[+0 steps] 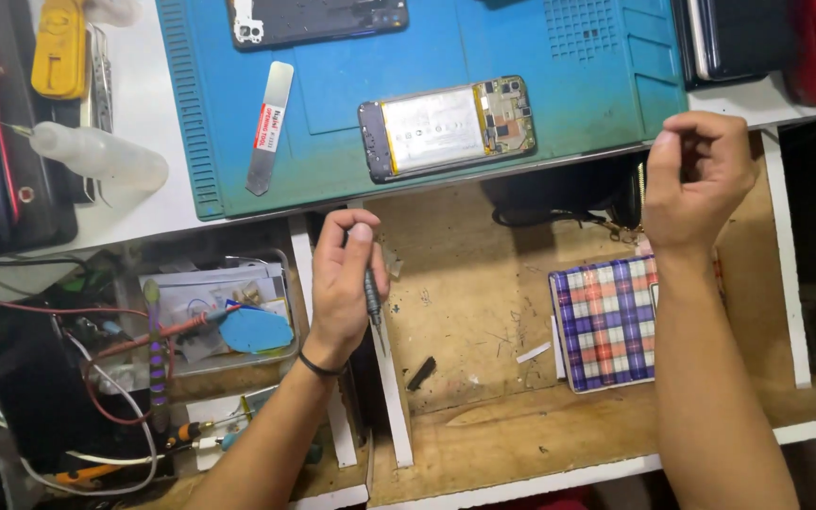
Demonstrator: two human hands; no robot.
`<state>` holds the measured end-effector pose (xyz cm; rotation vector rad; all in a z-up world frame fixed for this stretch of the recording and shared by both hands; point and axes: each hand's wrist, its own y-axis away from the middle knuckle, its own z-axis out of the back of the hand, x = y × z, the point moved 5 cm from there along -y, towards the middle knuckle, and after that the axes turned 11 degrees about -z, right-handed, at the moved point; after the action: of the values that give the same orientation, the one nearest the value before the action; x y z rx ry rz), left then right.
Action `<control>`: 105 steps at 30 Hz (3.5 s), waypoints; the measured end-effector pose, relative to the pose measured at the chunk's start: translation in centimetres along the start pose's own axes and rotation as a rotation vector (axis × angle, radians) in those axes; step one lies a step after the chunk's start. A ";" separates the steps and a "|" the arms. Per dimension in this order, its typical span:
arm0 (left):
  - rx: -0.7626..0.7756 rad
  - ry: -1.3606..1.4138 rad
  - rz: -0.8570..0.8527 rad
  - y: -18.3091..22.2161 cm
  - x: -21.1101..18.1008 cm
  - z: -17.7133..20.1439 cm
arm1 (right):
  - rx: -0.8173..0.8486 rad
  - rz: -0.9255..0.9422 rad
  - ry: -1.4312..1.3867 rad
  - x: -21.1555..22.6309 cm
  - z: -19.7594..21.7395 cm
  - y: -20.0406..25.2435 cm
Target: Assembling internal components of a mobile phone on a repair mat and organizing parts in a drawer.
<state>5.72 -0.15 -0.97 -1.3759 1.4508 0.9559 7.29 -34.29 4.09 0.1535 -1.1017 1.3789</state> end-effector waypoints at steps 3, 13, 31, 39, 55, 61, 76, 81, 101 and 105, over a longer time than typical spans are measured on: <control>-0.034 0.087 -0.035 0.1 -0.7 0.7 | -0.019 -0.007 -0.057 -0.2 0.3 0.3; -0.202 0.235 -0.113 -0.6 -2.5 2.3 | -0.100 -0.208 -0.451 -3.0 -0.1 0.0; -0.175 -0.007 -0.293 -0.9 -1.5 3.9 | 0.993 0.011 0.229 7.0 -12.5 8.8; -0.210 -0.034 -0.272 -0.8 -1.8 4.9 | 1.036 -0.413 -0.046 4.2 -6.2 3.5; -0.236 -0.068 -0.229 -0.8 -1.9 4.7 | 1.183 0.056 0.262 8.5 -13.7 13.9; -0.223 -0.103 -0.208 -1.1 -1.5 4.4 | 1.159 0.274 0.389 7.3 -15.8 19.2; -0.219 -0.114 -0.211 -1.0 -1.3 5.0 | 1.041 -0.082 0.636 -0.2 -9.9 10.0; -0.205 -0.126 -0.226 -1.1 -1.2 4.9 | 1.012 -0.337 0.628 2.0 -6.7 6.8; -0.192 -0.122 -0.222 -1.1 -1.5 4.9 | 0.978 -0.210 0.545 0.8 -9.7 9.0; -0.199 -0.115 -0.229 -1.2 -1.7 4.7 | 1.018 0.034 0.531 3.5 -14.4 13.2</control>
<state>7.32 4.75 -0.77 -1.5664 1.1086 1.0326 3.34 -18.73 -7.62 0.4663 0.1007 1.7661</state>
